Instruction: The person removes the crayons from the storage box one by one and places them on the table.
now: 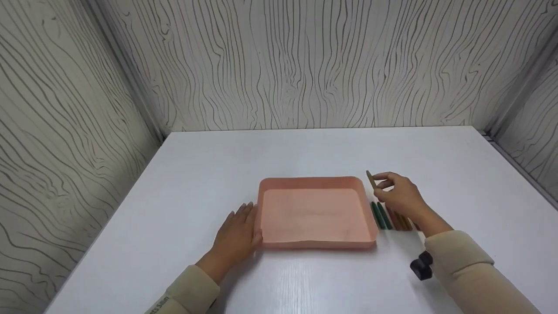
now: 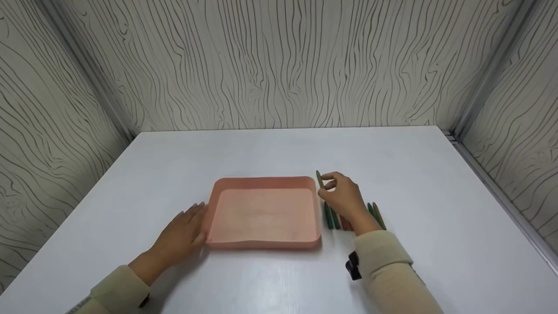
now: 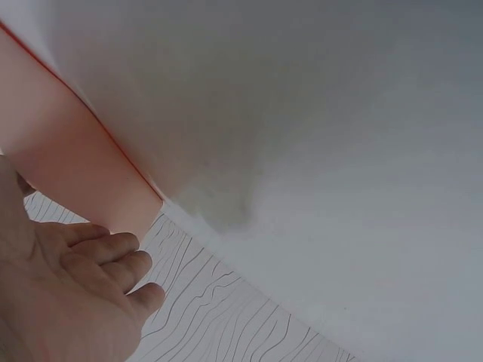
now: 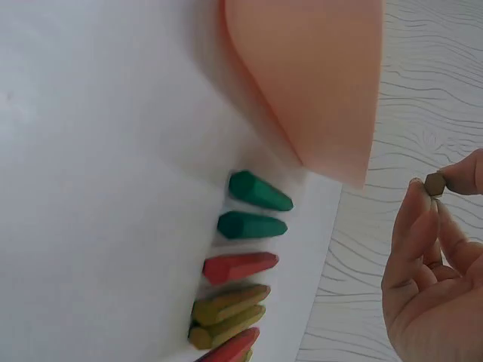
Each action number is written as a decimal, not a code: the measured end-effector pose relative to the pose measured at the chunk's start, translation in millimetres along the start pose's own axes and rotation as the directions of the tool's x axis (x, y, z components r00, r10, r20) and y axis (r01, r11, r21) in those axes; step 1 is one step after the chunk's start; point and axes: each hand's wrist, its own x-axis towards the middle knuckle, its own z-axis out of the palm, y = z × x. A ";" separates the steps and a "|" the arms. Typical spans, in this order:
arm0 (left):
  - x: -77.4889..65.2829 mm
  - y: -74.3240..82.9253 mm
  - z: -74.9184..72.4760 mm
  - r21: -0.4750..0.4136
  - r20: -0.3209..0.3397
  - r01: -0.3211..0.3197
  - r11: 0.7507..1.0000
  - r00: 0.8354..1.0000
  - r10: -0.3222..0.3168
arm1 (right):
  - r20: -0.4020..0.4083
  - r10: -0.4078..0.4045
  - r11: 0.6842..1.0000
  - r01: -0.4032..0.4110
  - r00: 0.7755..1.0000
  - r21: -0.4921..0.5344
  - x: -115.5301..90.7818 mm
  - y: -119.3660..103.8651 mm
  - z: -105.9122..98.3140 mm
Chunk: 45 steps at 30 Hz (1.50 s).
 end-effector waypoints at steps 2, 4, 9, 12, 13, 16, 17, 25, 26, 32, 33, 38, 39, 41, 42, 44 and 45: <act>0.3 -0.3 0.0 0.002 0.004 0.001 1.000 1.000 -0.001 | -0.010 0.015 1.000 -0.015 1.000 -0.027 -3.7 7.9 -5.4; 0.5 -0.9 0.5 0.004 0.003 -0.002 1.000 1.000 0.002 | -0.020 0.024 0.998 -0.025 1.000 -0.051 -7.8 16.4 -10.5; 0.3 -0.9 -0.4 -0.005 0.025 0.010 1.000 1.000 -0.010 | -0.054 0.035 0.993 -0.041 0.998 -0.113 -17.5 36.4 -22.4; -0.1 -0.6 -1.1 -0.015 0.030 0.011 1.000 0.999 -0.011 | -0.069 0.055 0.988 -0.064 0.996 -0.141 -21.9 46.7 -28.8; -0.2 -0.7 -1.1 -0.015 0.028 0.009 1.000 1.000 -0.009 | -0.069 0.067 0.987 -0.076 0.995 -0.141 -23.3 49.7 -30.7; -0.7 -0.7 -1.4 -0.016 0.016 0.001 1.000 1.000 -0.001 | -0.072 0.094 0.985 -0.103 0.993 -0.138 -27.4 58.7 -36.1; -0.8 -0.6 -1.6 -0.017 0.015 0.001 1.000 1.000 -0.001 | -0.073 0.099 0.985 -0.109 0.992 -0.136 -28.7 61.6 -37.8; -0.9 -0.6 -2.4 -0.024 0.019 0.001 1.000 1.000 0.000 | -0.083 0.126 0.976 -0.139 0.989 -0.167 -38.8 82.7 -52.5; -0.9 -0.4 -2.6 -0.027 0.021 0.002 1.000 1.000 -0.001 | -0.079 0.133 0.975 -0.145 0.988 -0.168 -40.2 84.8 -54.3; -1.1 0.5 -3.1 -0.030 0.020 0.005 1.000 1.000 -0.005 | -0.050 0.177 0.964 -0.183 0.983 -0.192 -46.9 95.5 -62.2; -1.2 0.4 -3.1 -0.029 0.019 0.005 1.000 1.000 -0.005 | -0.047 0.182 0.962 -0.188 0.982 -0.197 -47.6 97.0 -62.7; -0.8 -0.9 -2.1 -0.019 0.039 0.018 1.000 0.999 -0.017 | -0.008 0.204 0.961 -0.202 0.979 -0.191 -50.3 103.0 -63.0; -0.7 -1.1 -1.9 -0.017 0.045 0.022 1.000 0.999 -0.021 | 0.000 0.206 0.961 -0.202 0.979 -0.191 -50.7 103.9 -62.8; -0.3 -1.4 -1.7 -0.011 0.060 0.029 1.000 0.998 -0.028 | 0.012 0.211 0.959 -0.205 0.977 -0.194 -51.2 105.4 -62.2; -0.3 -1.6 -1.4 -0.012 0.060 0.028 1.000 0.998 -0.027 | 0.014 0.217 0.958 -0.210 0.976 -0.196 -51.2 106.2 -61.9; -0.3 -1.8 -1.0 -0.013 0.060 0.026 1.000 0.998 -0.025 | 0.016 0.224 0.954 -0.216 0.974 -0.209 -51.2 107.4 -61.8; -0.4 -1.7 -1.0 -0.012 0.060 0.025 1.000 0.998 -0.024 | 0.015 0.226 0.952 -0.217 0.974 -0.215 -51.2 107.6 -61.8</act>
